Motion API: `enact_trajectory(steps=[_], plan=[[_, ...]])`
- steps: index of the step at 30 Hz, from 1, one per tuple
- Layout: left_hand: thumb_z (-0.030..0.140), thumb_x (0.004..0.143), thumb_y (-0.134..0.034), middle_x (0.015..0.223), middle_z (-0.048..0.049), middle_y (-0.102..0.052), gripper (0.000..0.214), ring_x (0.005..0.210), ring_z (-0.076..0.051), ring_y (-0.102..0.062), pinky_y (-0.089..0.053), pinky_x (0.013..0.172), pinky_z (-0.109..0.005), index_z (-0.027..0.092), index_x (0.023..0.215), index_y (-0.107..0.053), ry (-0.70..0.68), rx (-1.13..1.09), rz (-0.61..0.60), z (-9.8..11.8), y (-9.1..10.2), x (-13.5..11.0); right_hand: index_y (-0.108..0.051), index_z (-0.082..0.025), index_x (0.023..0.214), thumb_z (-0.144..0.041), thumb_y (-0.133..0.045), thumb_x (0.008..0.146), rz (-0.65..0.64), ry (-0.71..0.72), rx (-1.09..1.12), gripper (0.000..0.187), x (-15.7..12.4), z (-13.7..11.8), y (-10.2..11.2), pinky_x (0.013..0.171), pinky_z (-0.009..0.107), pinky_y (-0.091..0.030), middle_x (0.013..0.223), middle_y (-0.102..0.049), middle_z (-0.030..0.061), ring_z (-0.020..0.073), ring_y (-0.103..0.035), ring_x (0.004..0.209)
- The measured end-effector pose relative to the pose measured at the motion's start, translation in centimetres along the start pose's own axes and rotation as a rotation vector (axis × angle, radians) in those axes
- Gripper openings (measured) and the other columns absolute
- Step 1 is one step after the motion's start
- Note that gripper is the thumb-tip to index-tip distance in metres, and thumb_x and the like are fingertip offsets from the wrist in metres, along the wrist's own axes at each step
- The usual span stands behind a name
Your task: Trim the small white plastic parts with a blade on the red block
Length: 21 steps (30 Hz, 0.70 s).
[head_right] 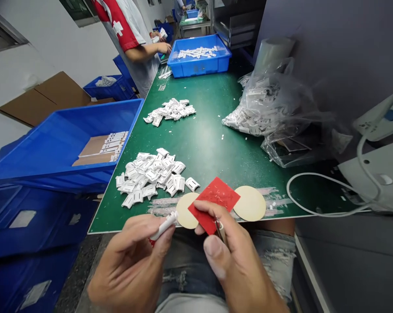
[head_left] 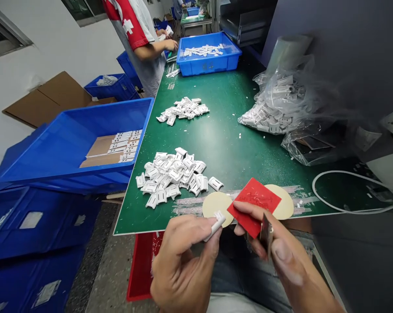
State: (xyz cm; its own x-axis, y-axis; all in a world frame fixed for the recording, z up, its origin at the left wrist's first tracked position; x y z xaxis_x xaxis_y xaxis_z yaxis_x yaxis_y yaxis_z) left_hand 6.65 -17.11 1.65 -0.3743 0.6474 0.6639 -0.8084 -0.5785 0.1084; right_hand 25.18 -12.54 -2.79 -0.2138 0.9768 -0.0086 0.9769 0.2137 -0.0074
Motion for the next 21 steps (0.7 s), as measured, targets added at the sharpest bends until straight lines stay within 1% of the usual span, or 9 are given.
enact_trajectory(steps=[2,4,6,8,10,13,16,18,21], plan=[[-0.016,0.078,-0.081,0.098,-0.0009,-0.083,0.044,0.089,-0.017,-0.077,-0.067,0.083,-0.034,0.016,0.107,-0.076,-0.030,-0.001,0.000,0.1,0.0,0.1,-0.073,-0.035,0.146,-0.055,-0.053,0.111,-0.072,0.067,-0.157,0.046,-0.6,-0.2,-0.2,0.088,0.031,-0.070,0.133,-0.083,0.0091,0.0281,-0.084,0.112],[-0.014,0.078,-0.082,0.100,-0.0013,-0.084,0.041,0.090,-0.018,-0.080,-0.068,0.086,-0.036,0.016,0.105,-0.077,-0.070,0.013,0.013,0.2,0.3,0.1,-0.070,-0.034,0.150,-0.039,-0.055,0.112,-0.094,0.128,-0.324,0.041,-1.1,-0.8,-0.2,0.097,0.032,-0.068,0.147,-0.078,0.0087,0.0282,-0.081,0.123],[-0.012,0.079,-0.083,0.101,-0.0021,-0.085,0.037,0.089,-0.019,-0.081,-0.069,0.087,-0.038,0.016,0.102,-0.077,-0.117,0.036,0.013,0.3,0.5,0.1,-0.068,-0.034,0.149,-0.027,-0.061,0.109,-0.106,0.232,-0.472,0.041,-1.5,-1.9,-0.6,0.109,0.032,-0.063,0.151,-0.076,0.0062,0.0253,-0.079,0.129],[-0.012,0.081,-0.083,0.103,-0.0035,-0.085,0.032,0.090,-0.019,-0.081,-0.069,0.088,-0.040,0.014,0.100,-0.077,-0.164,0.058,-0.003,0.6,0.7,-0.1,-0.066,-0.033,0.149,-0.019,-0.065,0.106,-0.108,0.339,-0.610,0.046,-1.7,-3.0,-1.0,0.118,0.033,-0.056,0.152,-0.075,0.0048,0.0230,-0.076,0.132],[-0.012,0.082,-0.083,0.104,-0.0041,-0.085,0.030,0.091,-0.020,-0.081,-0.069,0.089,-0.041,0.013,0.099,-0.077,-0.186,0.083,-0.035,0.8,0.7,-0.3,-0.064,-0.028,0.151,-0.013,-0.064,0.105,-0.081,0.404,-0.708,0.049,-1.8,-3.7,-1.2,0.123,0.033,-0.052,0.151,-0.076,0.0072,0.0221,-0.074,0.135],[-0.008,0.082,-0.085,0.105,-0.0038,-0.086,0.029,0.090,-0.020,-0.081,-0.070,0.088,-0.042,0.014,0.099,-0.077,-0.202,0.130,-0.064,1.1,0.9,-0.5,-0.062,-0.021,0.152,-0.009,-0.061,0.105,-0.063,0.466,-0.768,0.049,-1.9,-4.0,-1.4,0.123,0.029,-0.049,0.149,-0.076,0.0121,0.0200,-0.072,0.137],[-0.005,0.085,-0.085,0.105,-0.0028,-0.086,0.028,0.090,-0.020,-0.082,-0.071,0.086,-0.040,0.016,0.101,-0.077,-0.226,0.171,-0.092,1.5,0.8,-0.4,-0.060,-0.021,0.154,-0.010,-0.061,0.107,-0.049,0.509,-0.784,0.048,-2.0,-4.1,-1.7,0.120,0.026,-0.049,0.146,-0.078,0.0123,0.0176,-0.074,0.132],[-0.003,0.087,-0.085,0.105,-0.0022,-0.087,0.027,0.091,-0.020,-0.083,-0.071,0.085,-0.039,0.018,0.102,-0.077,-0.226,0.198,-0.105,1.6,0.7,-0.3,-0.060,-0.021,0.155,-0.010,-0.060,0.108,-0.038,0.517,-0.799,0.049,-2.0,-4.0,-1.8,0.114,0.026,-0.053,0.143,-0.080,0.0114,0.0178,-0.078,0.126],[0.003,0.089,-0.086,0.102,0.0001,-0.087,0.024,0.088,-0.020,-0.082,-0.072,0.082,-0.039,0.023,0.101,-0.077,-0.213,0.243,-0.097,1.5,0.8,-0.2,-0.060,-0.022,0.154,-0.012,-0.060,0.108,-0.039,0.524,-0.800,0.048,-2.0,-4.0,-2.0,0.102,0.029,-0.059,0.138,-0.082,0.0111,0.0202,-0.082,0.114]])
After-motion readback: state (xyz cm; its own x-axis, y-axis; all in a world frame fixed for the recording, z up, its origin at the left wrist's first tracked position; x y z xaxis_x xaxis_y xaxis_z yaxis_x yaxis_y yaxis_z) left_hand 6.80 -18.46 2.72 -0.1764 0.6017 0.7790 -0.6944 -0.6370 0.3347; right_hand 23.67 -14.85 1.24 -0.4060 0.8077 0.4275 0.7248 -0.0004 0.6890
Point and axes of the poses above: each hand's wrist, its own x-axis towards the middle knuckle, its own y-axis out of the back of the hand, z = x × y, the point moved 9 cm from there along x, towards the middle knuckle
